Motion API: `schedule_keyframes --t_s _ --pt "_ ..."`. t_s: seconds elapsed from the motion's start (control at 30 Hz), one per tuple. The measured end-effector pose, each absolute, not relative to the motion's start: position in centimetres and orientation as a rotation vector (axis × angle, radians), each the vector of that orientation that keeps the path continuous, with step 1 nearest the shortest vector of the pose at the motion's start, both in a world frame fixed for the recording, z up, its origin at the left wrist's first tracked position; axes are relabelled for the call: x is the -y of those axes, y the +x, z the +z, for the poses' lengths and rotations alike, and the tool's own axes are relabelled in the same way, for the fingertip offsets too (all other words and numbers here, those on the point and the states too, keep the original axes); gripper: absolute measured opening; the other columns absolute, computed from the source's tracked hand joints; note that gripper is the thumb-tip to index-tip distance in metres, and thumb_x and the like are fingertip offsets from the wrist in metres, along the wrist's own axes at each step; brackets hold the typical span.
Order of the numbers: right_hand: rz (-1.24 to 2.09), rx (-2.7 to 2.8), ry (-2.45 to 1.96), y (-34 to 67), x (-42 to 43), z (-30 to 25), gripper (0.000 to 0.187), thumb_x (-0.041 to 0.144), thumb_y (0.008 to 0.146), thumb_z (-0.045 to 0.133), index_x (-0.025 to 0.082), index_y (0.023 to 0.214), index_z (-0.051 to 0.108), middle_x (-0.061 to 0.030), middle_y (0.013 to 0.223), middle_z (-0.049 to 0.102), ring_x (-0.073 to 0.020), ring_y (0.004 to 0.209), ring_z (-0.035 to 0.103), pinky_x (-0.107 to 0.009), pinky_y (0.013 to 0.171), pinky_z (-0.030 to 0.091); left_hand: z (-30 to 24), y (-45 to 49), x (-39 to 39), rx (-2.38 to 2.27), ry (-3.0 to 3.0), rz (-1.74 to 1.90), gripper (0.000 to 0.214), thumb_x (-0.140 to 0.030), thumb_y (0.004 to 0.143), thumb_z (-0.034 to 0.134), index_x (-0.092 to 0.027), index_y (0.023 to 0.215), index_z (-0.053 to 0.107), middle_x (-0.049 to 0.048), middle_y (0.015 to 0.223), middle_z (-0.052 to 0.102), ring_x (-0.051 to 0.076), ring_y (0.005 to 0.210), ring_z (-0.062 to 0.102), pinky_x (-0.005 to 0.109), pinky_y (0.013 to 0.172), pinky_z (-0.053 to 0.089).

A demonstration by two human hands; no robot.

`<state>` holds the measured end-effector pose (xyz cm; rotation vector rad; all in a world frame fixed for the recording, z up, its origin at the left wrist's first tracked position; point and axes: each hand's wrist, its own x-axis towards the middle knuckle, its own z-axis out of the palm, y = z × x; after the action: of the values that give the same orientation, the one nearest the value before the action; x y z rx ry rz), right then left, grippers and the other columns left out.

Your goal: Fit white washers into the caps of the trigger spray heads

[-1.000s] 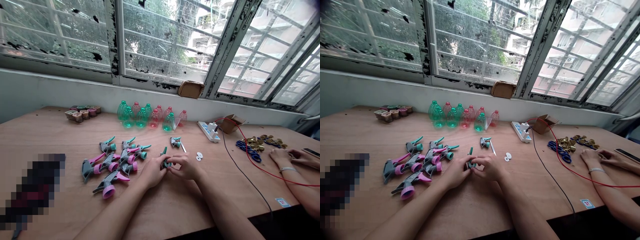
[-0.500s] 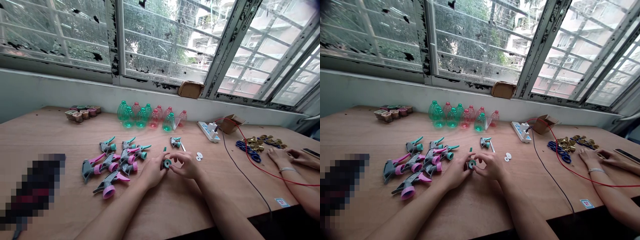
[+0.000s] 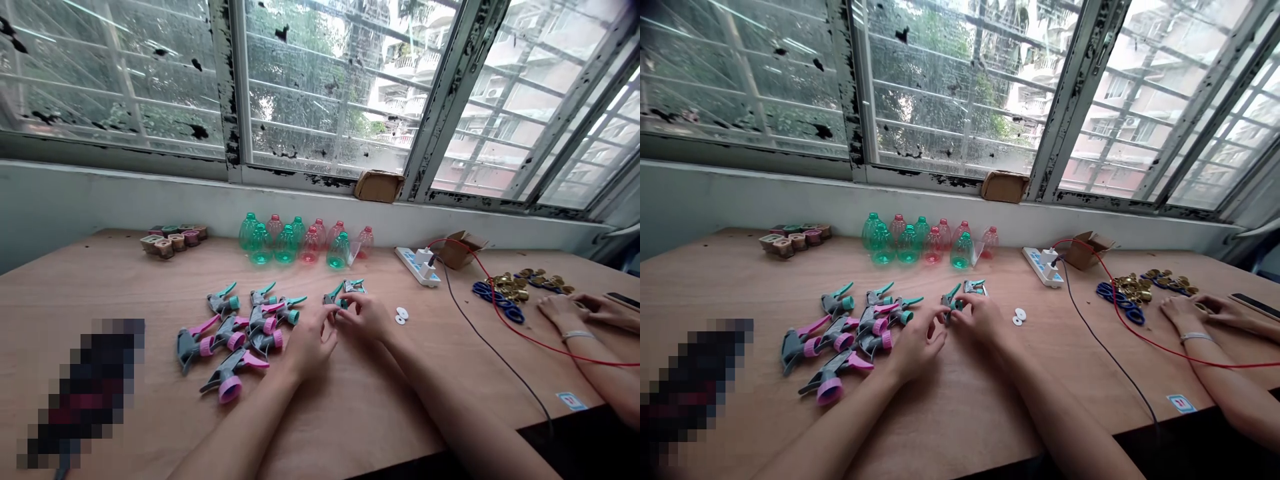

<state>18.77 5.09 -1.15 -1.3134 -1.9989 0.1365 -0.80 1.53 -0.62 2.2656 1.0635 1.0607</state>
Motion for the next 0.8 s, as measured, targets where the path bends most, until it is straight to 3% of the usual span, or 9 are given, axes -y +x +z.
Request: schedule_keyframes --t_s 0.23,0.47,0.57,0.67,0.8 --pt "-0.076 1.928 -1.735 18.5 -8.0 0.4 0.027 0.043 0.078 0.062 0.027 0.099 0.069 -0.0013 0.082 0.071 -0.0195 0.076 0.063 -0.025 0.059 0.036 -0.7 -1.0 -1.6 -1.038 2.341 0.903 0.036 -0.020 0.080 0.053 -0.023 0.115 0.055 0.0012 0.104 0.060 0.010 0.060 0.049 0.026 0.065 0.042" --pt "-0.079 1.715 -1.918 24.3 -7.4 0.1 0.042 0.056 0.079 0.056 0.024 0.103 0.068 -0.0036 0.084 0.068 -0.0203 0.079 0.062 -0.027 0.061 0.037 -0.3 -1.2 -1.3 -1.175 2.398 0.867 0.038 -0.018 0.080 0.051 -0.025 0.117 0.054 0.0017 0.107 0.061 0.017 0.083 0.058 0.027 0.069 0.043" --pt "-0.051 1.562 -2.058 28.3 -6.9 -0.5 0.037 0.051 0.081 0.054 0.022 0.096 0.070 -0.0060 0.087 0.068 -0.0223 0.083 0.062 -0.028 0.062 0.038 0.1 -1.2 -1.3 -1.254 2.519 0.795 0.041 -0.009 0.076 0.049 -0.026 0.113 0.057 0.0019 0.114 0.060 0.020 0.097 0.057 0.029 0.077 0.043" --pt "0.191 1.543 -2.136 31.2 -6.6 -1.3 0.027 0.038 0.078 0.058 0.019 0.091 0.071 -0.0073 0.088 0.069 -0.0222 0.083 0.062 -0.027 0.064 0.040 0.4 -1.6 -1.7 -1.385 2.697 0.715 0.039 -0.004 0.076 0.046 -0.023 0.106 0.061 0.0043 0.112 0.061 0.024 0.106 0.052 0.036 0.087 0.041" --pt "0.416 1.576 -2.117 32.8 -6.3 -2.3 0.021 0.022 0.073 0.060 0.015 0.090 0.070 -0.0065 0.082 0.070 -0.0180 0.075 0.063 -0.023 0.061 0.041 0.5 -2.4 -2.2 -1.704 2.779 0.576 0.042 -0.002 0.082 0.039 -0.021 0.114 0.059 0.0085 0.117 0.061 0.028 0.106 0.050 0.041 0.084 0.041"
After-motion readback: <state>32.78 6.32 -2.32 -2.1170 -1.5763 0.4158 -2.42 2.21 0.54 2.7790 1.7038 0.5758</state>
